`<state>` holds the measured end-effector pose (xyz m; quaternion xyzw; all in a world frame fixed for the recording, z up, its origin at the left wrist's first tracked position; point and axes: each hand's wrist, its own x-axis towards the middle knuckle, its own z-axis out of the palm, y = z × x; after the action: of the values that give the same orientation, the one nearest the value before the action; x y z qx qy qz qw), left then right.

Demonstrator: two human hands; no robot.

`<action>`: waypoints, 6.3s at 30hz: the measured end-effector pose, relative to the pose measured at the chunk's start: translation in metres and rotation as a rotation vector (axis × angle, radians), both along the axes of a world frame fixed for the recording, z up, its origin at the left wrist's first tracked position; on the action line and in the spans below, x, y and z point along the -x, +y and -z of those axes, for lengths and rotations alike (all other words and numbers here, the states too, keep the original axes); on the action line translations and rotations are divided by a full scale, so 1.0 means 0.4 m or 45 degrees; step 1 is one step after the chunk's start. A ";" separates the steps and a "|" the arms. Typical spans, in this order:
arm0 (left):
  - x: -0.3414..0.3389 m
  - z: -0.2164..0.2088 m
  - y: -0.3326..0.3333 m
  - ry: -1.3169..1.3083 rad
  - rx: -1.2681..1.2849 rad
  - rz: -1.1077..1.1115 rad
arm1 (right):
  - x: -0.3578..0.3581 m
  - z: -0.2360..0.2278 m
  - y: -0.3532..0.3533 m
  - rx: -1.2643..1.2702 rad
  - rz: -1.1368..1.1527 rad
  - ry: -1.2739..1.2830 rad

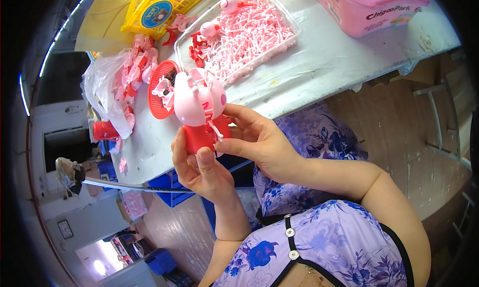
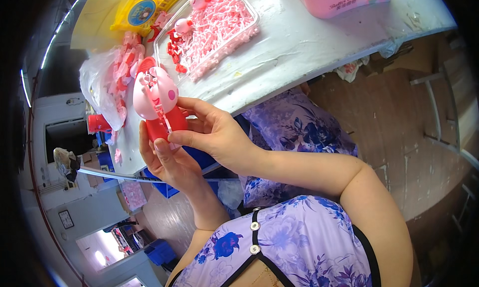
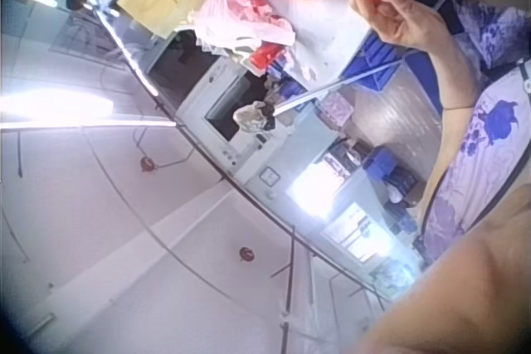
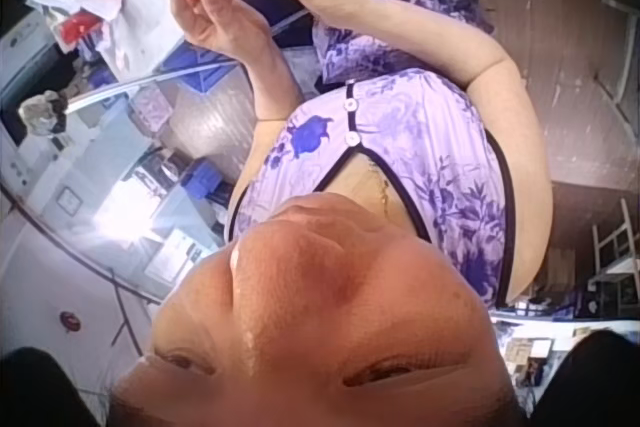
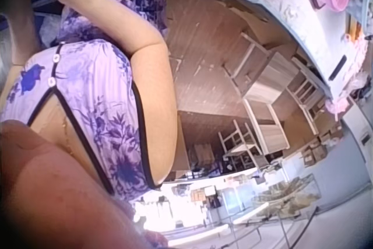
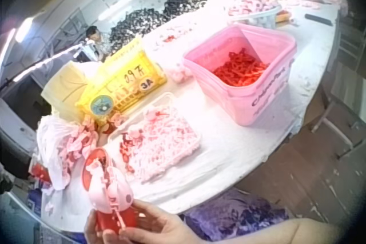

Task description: The person assembles small pink pig-shaped toys by hand. They pick up a pink plastic body, insert a white head, and attach small red limbs to the body. The person repeats this process for multiple units, placing the finished toys into a container.

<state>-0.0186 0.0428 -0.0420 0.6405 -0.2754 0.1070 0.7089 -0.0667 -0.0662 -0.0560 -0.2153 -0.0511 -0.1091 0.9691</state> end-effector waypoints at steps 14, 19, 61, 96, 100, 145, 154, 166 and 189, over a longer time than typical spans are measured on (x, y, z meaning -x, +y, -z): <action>-0.002 -0.009 0.008 -0.084 -0.094 -0.018 | 0.006 -0.003 0.002 -0.087 -0.016 0.025; -0.004 -0.009 0.005 -0.071 -0.103 -0.015 | 0.004 0.005 0.002 -0.030 0.003 0.009; 0.022 -0.045 -0.030 0.225 0.024 -0.032 | 0.019 -0.025 0.014 0.381 0.406 0.124; 0.004 -0.052 0.020 -0.444 -0.560 -0.065 | 0.017 -0.021 0.002 -0.022 0.116 0.004; 0.020 -0.083 0.005 -0.761 -0.908 -0.149 | 0.019 -0.021 0.005 -0.080 0.094 0.044; 0.218 0.201 0.188 0.597 -0.953 0.917 | 0.318 0.156 -0.111 1.613 -0.505 0.418; 0.236 0.184 0.176 0.396 -1.036 0.892 | 0.316 0.170 -0.098 1.972 -0.331 0.125; 0.243 0.191 0.179 0.436 -1.054 0.983 | 0.348 0.202 -0.072 1.946 -0.329 0.144; 0.226 0.166 0.156 0.444 -1.090 0.974 | 0.301 0.125 -0.101 2.228 -0.642 0.157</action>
<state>-0.1090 0.1052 -0.1082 0.7327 -0.3845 -0.3829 0.4107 -0.1870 -0.1065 -0.1062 -0.8613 -0.1092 0.1952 0.4562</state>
